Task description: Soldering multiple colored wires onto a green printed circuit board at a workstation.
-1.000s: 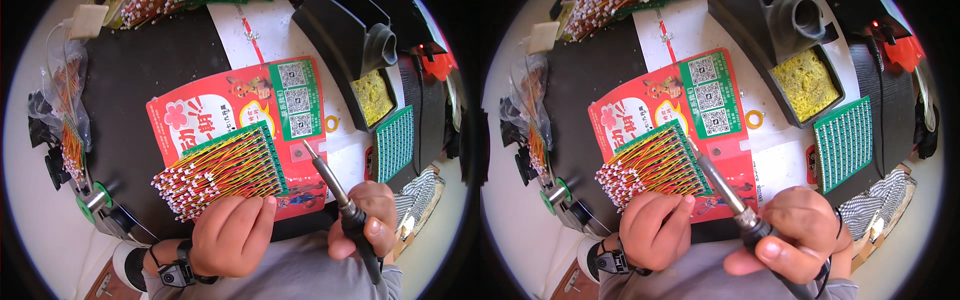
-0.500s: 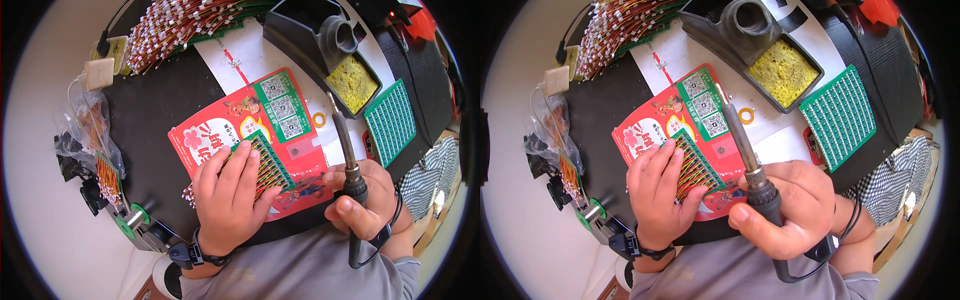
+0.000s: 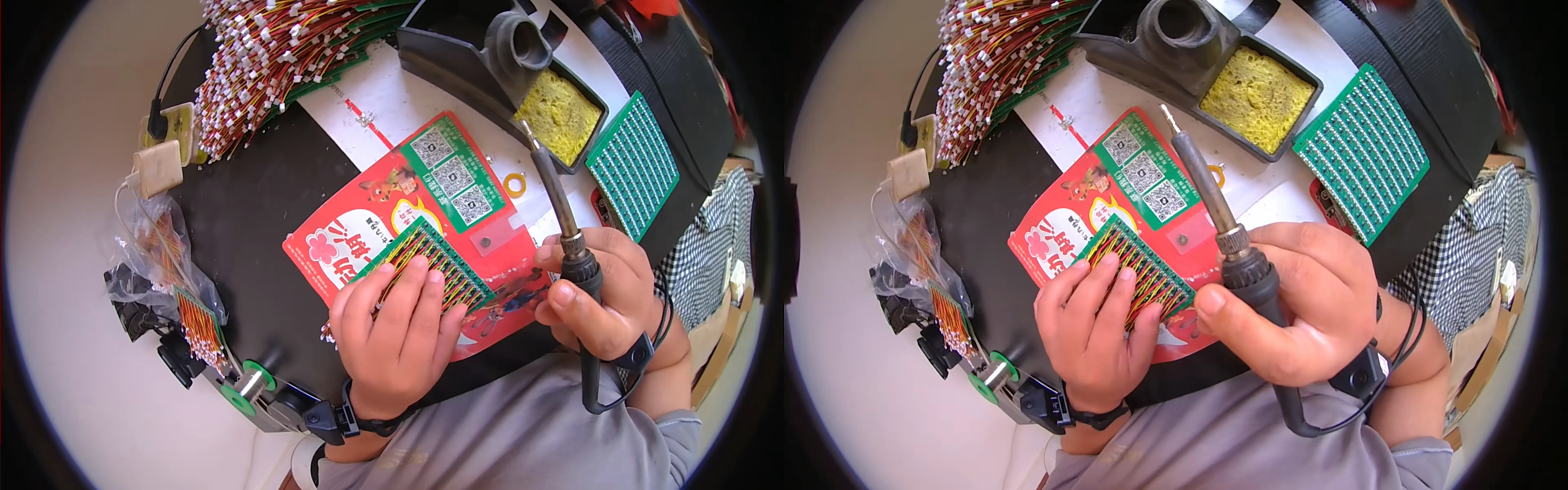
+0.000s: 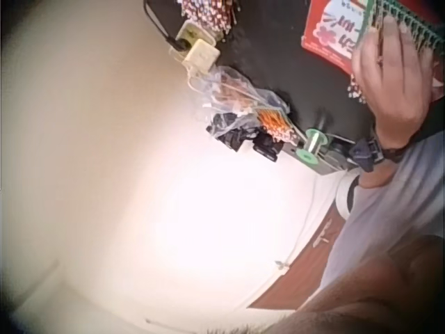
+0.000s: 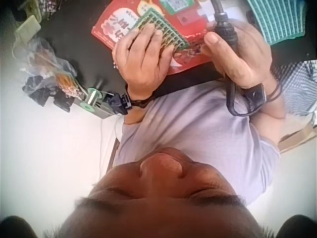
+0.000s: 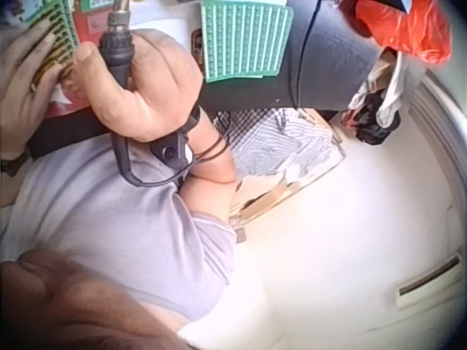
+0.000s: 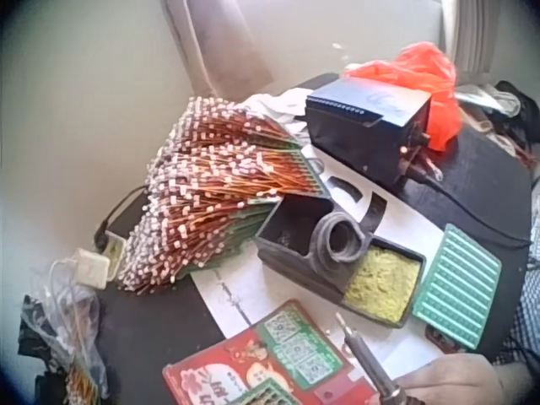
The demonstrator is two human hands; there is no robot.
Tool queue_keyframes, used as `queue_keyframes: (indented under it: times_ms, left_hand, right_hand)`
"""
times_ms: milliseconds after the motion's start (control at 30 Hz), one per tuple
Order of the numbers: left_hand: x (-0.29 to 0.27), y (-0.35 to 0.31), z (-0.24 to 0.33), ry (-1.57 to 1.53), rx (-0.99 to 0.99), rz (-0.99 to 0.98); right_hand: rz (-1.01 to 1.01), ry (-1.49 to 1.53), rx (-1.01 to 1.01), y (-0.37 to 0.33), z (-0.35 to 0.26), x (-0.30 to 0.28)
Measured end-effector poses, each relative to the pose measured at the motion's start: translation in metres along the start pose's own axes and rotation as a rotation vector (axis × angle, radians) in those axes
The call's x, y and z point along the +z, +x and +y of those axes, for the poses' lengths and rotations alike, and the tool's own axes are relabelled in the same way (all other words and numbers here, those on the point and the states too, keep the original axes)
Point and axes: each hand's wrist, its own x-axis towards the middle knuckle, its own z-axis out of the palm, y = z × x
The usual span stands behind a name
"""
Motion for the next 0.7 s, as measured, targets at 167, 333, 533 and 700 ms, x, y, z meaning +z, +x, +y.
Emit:
queue_keyframes:
  times_ms: [167, 333, 533, 700]
  left_hand:
    - [0.004, -0.001, -0.002, -0.038, -0.011, -0.009]
    - [0.004, -0.001, -0.003, -0.099, 0.020, 0.038]
    - [-0.004, -0.001, -0.003, -0.112, 0.023, 0.048]
    - [-0.035, -0.002, 0.003, -0.053, -0.006, 0.032]
  right_hand:
    - [-0.003, -0.062, -0.038, 0.000, 0.000, 0.001]
    - [-0.001, -0.103, -0.017, -0.001, 0.000, 0.001]
    - [0.074, -0.112, -0.046, -0.004, 0.004, 0.006]
    - [0.142, -0.097, -0.094, -0.007, 0.006, 0.007]
